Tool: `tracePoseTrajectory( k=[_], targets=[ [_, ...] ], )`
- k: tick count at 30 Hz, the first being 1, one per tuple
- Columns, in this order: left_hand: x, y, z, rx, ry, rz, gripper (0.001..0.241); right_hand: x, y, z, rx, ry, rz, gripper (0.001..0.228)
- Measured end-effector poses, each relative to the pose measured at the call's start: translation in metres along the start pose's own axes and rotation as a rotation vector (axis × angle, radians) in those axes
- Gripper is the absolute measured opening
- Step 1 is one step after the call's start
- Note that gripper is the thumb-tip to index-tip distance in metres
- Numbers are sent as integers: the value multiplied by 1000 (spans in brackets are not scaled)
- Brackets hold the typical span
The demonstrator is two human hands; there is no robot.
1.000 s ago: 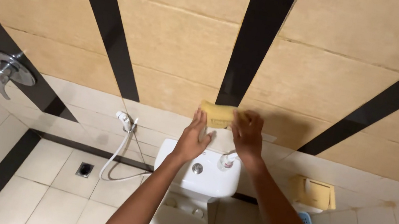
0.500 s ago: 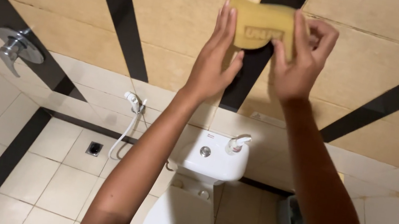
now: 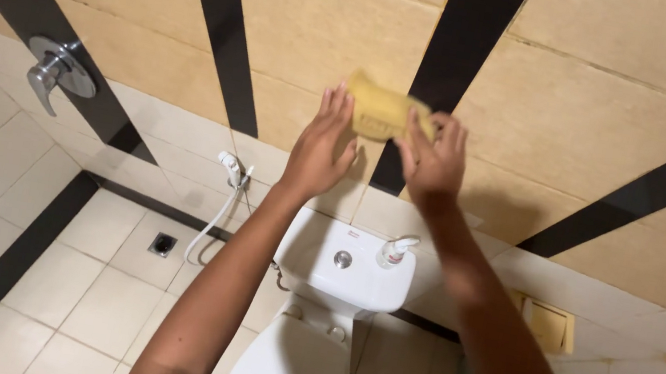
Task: The person sprays a cleaning solution onto a bathroom wall and scrubs the surface with a yellow sponge. They repeatedly apply the spray and wipe the wall in vertical and horizontal motions, focusing on the area above the toilet.
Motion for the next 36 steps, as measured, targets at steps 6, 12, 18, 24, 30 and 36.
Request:
tracePoseTrajectory(
  k=[6,12,18,24,30,36],
  targets=[
    [38,-46,-16,-15,-56,42,80,25,-11,-32,112,2,-10,62],
    [47,-59,-12,77,-160,76,81,38,-14,-51,140,-35,-146,54],
    [41,-40,8,136,-151,28,78,38,-14,-50,54,20,-275,51],
    [2,-17,23,193,-165,23,89,-28,-28,-15,80,170,-205,54],
    [-76,24,60,135,41,-166,91,-108,-50,31,99,226,-66,58],
    [-114,52,89,94,103,-219,90,-130,-57,49,76,359,2,55]
  ],
)
Point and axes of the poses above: each hand's wrist, its own x-axis away from the middle knuckle, its own z-axis out of the back of the hand, y = z × x, the point moved 8 cm from there along -x, towards the middle knuckle, and after that the axes turned 6 degrees about y, right-handed, at the moved point
